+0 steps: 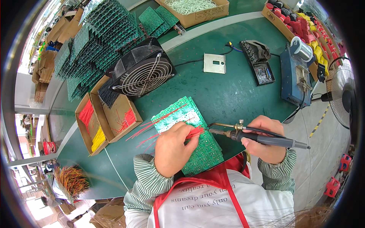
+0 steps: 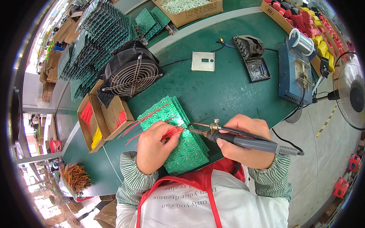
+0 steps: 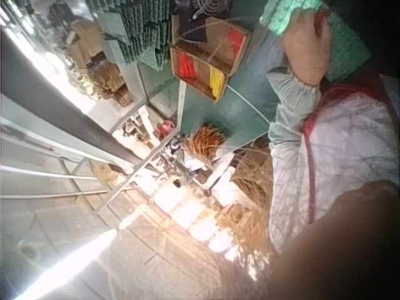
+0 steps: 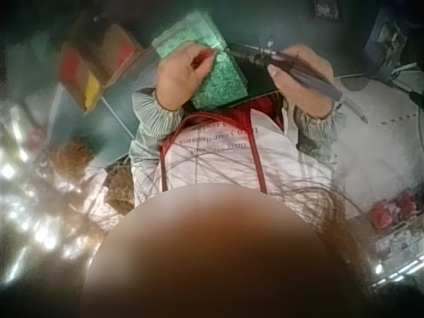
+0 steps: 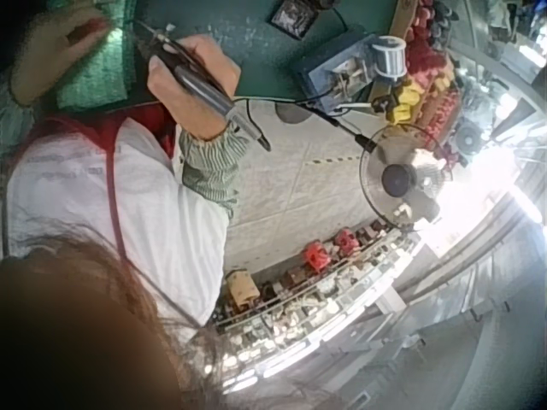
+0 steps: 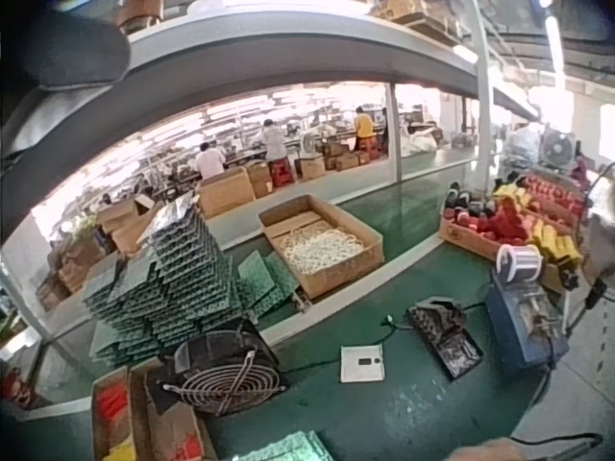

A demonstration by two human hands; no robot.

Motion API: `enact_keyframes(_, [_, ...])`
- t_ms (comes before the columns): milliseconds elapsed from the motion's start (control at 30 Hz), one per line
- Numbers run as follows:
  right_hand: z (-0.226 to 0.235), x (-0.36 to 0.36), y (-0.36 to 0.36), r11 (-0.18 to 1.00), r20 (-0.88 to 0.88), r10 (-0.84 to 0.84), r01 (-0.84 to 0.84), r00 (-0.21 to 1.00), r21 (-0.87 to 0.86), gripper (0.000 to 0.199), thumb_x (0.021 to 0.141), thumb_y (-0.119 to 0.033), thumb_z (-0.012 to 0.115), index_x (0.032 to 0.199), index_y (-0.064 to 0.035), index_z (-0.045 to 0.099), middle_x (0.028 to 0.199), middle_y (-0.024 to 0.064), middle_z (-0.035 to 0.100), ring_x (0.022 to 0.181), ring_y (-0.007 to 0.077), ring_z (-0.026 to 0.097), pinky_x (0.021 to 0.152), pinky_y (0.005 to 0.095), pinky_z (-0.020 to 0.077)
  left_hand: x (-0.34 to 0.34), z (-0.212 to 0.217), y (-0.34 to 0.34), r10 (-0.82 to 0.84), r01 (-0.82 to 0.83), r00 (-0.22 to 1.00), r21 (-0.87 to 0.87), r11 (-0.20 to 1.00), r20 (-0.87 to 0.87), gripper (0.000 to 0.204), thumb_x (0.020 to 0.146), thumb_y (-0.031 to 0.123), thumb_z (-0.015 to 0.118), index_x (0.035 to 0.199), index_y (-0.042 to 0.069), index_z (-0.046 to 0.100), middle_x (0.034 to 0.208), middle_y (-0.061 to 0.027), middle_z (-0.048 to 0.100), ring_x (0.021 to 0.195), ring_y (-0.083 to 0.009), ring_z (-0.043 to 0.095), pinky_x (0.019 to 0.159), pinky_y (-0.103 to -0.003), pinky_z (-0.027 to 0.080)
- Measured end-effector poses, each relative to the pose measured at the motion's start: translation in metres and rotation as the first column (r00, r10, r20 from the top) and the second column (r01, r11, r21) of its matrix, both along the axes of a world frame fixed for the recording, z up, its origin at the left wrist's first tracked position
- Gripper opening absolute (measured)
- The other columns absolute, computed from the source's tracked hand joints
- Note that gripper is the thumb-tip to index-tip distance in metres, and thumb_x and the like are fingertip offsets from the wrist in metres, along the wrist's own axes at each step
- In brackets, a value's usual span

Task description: The person solders multiple colored wires onto a circuit board with a soldering iron.

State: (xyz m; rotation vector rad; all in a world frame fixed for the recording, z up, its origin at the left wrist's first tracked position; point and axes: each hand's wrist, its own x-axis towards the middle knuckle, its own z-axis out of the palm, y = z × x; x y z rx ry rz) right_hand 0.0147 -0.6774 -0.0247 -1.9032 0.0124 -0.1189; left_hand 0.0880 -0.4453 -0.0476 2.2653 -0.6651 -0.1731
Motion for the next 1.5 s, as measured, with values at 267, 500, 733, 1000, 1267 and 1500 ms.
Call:
enact_keyframes(267, [0.004,-0.003,-0.005,1.000,0.022,0.005,-0.005,1.000,-0.017,0.019,0.069,-0.009,0.071,0.080,-0.0009,0.059,0.064,0.0039,0.063,0.053,0.0067,0.057,0.049,0.0211,0.0438,0.000,-0.003,0.004,-0.024,0.025,1.000,-0.029,0.999,0.012,0.009,0.076,0.008,0.069,0.080,0.002,0.064,0.070,-0.0085,0.057,0.056,-0.0202,0.054,0.050,-0.030,0.043])
enact_keyframes(500, [0.012,-0.012,-0.002,1.000,0.018,-0.002,0.002,1.000,-0.020,0.019,0.068,-0.009,0.072,0.079,-0.0013,0.059,0.062,0.0036,0.062,0.052,0.0081,0.058,0.049,0.0215,0.0445,0.002,0.033,0.053,0.224,-0.312,0.883,0.160,0.937,0.412,0.006,0.078,0.003,0.068,0.084,0.001,0.066,0.076,-0.0101,0.060,0.060,-0.0212,0.056,0.053,-0.029,0.045])
enact_keyframes(733, [0.009,-0.010,0.025,0.981,0.061,0.193,-0.194,0.979,0.016,0.017,0.067,-0.006,0.073,0.076,-0.0021,0.058,0.059,0.0046,0.061,0.047,0.0118,0.058,0.045,0.0241,0.0427,-0.043,0.022,0.065,0.117,-0.108,0.980,0.066,0.992,-0.163,0.009,0.076,0.002,0.068,0.085,0.001,0.066,0.080,-0.0100,0.061,0.066,-0.0227,0.061,0.057,-0.031,0.048])
enact_keyframes(1000, [0.005,-0.013,0.044,0.964,0.031,0.260,-0.262,0.965,0.053,0.018,0.069,-0.008,0.072,0.076,-0.0028,0.057,0.059,0.0041,0.061,0.048,0.0137,0.060,0.046,0.0257,0.0438,-0.045,0.008,0.064,0.103,-0.110,0.969,-0.020,0.994,-0.224,0.011,0.075,0.004,0.070,0.081,-0.002,0.064,0.077,-0.0093,0.059,0.064,-0.0183,0.055,0.056,-0.027,0.043])
enact_keyframes(1267, [0.003,-0.011,0.047,0.962,0.058,0.274,-0.274,0.960,0.000,0.017,0.070,-0.007,0.072,0.077,-0.0018,0.057,0.058,0.0050,0.061,0.047,0.0138,0.059,0.045,0.0261,0.0435,-0.046,0.004,0.065,0.085,-0.096,0.976,-0.048,0.994,-0.201,0.011,0.074,0.004,0.070,0.080,-0.003,0.063,0.075,-0.0093,0.058,0.060,-0.0174,0.053,0.053,-0.027,0.041])
enact_keyframes(1500, [0.000,-0.007,0.046,0.959,0.054,0.284,-0.285,0.957,0.007,0.018,0.069,-0.007,0.072,0.077,-0.0014,0.057,0.058,0.0049,0.060,0.047,0.0139,0.059,0.045,0.0261,0.0430,-0.045,0.003,0.064,0.078,-0.089,0.977,-0.047,0.995,-0.198,0.012,0.074,0.004,0.071,0.079,-0.002,0.062,0.073,-0.0088,0.058,0.058,-0.0171,0.052,0.051,-0.028,0.041])
